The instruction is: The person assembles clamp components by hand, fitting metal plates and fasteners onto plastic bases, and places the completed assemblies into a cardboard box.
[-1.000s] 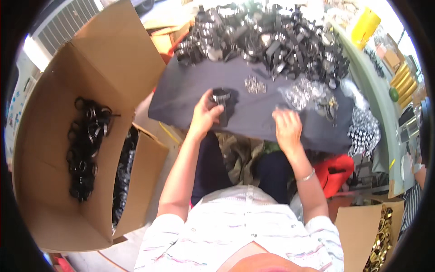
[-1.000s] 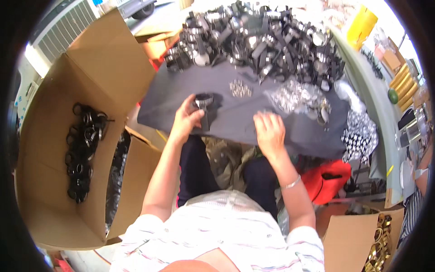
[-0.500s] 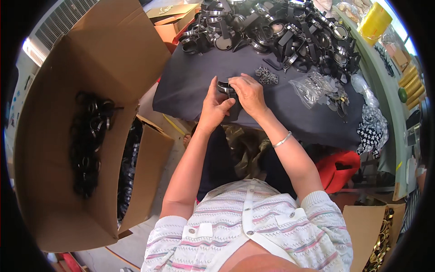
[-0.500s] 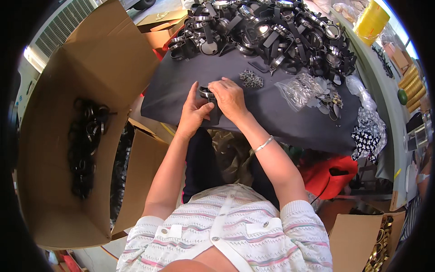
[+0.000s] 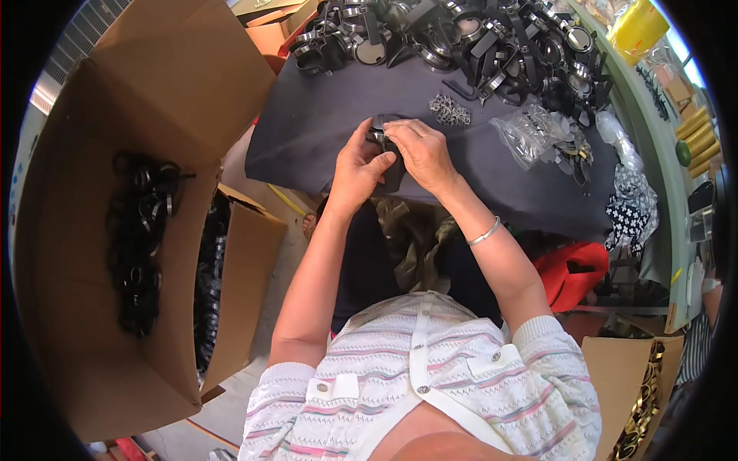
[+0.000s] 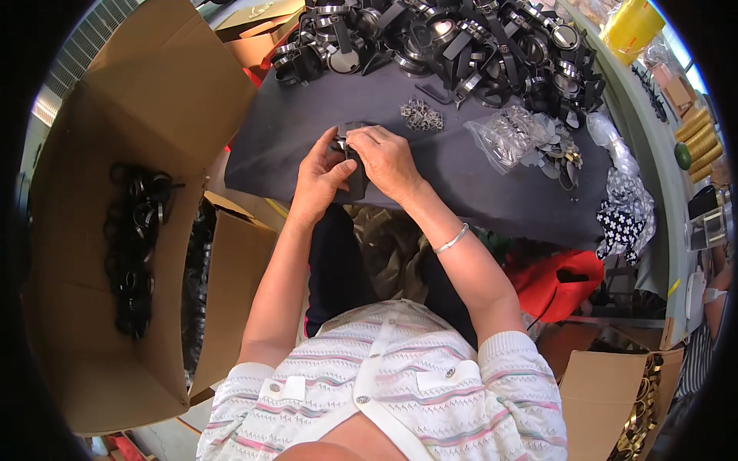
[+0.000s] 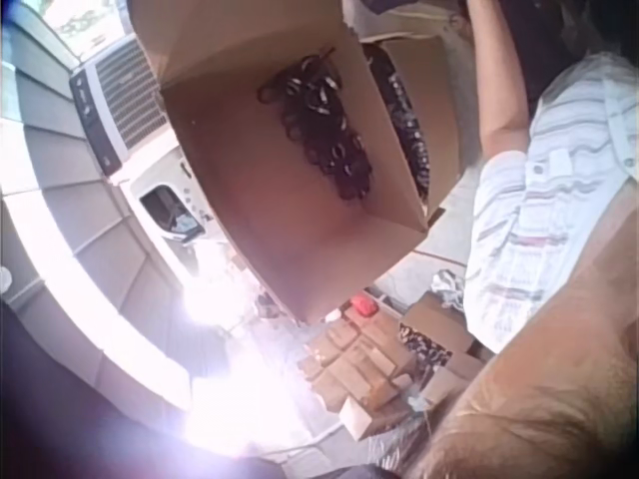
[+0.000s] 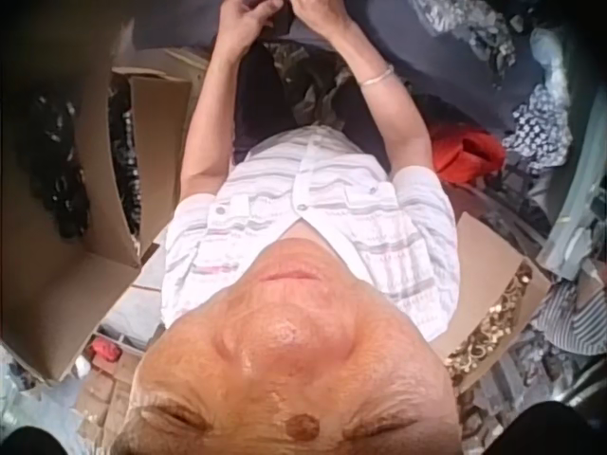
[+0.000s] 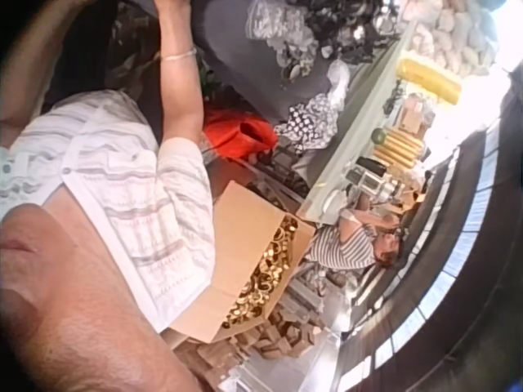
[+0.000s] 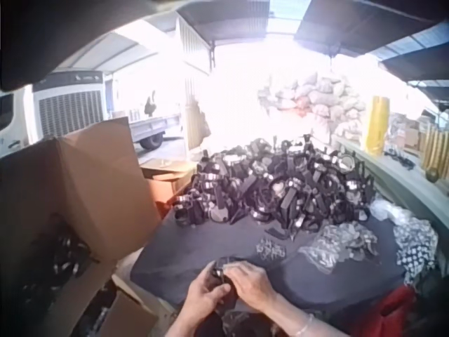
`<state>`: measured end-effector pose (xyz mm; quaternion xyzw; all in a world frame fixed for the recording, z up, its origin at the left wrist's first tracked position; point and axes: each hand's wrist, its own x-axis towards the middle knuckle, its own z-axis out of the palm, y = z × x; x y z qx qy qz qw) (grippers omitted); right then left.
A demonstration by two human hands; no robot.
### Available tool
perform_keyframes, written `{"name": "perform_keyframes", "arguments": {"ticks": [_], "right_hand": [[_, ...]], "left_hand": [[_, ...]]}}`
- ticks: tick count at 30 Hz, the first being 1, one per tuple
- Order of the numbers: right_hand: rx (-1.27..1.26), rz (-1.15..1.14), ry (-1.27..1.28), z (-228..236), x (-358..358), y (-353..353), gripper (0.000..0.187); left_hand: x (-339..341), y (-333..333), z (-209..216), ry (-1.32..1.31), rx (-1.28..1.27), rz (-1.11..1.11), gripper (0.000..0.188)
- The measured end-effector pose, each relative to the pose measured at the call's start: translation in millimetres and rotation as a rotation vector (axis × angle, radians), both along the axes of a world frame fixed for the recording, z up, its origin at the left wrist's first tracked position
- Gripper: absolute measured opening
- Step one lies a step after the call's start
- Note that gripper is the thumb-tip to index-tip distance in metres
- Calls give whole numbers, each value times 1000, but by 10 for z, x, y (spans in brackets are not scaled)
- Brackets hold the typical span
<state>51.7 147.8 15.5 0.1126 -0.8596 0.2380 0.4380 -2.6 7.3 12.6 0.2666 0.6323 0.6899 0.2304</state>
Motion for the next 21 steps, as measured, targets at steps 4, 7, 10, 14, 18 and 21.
{"name": "perform_keyframes", "arguments": {"ticks": [4,7,10,14,18,21], "right_hand": [[50,27,14,10,8,-83,15],[105,24,-15,-58,69,-88,20],[70,20,21,0,148,-137,16],[15,43,47,33,136,-144,14],[34,55,50,29,94,-108,12],[43,51,38,14,53,-114,11]], "left_hand": [[5,-104,20,-12,32,-5,64],[51,-42,-90,19,159,-1,56],[110,-75,-114,-24,113,-24,51],[118,-73,-42,-27,94,-19,42],[82,-20,-47,-48,93,7,35],[44,22,-112,-65,112,78,28]]}}
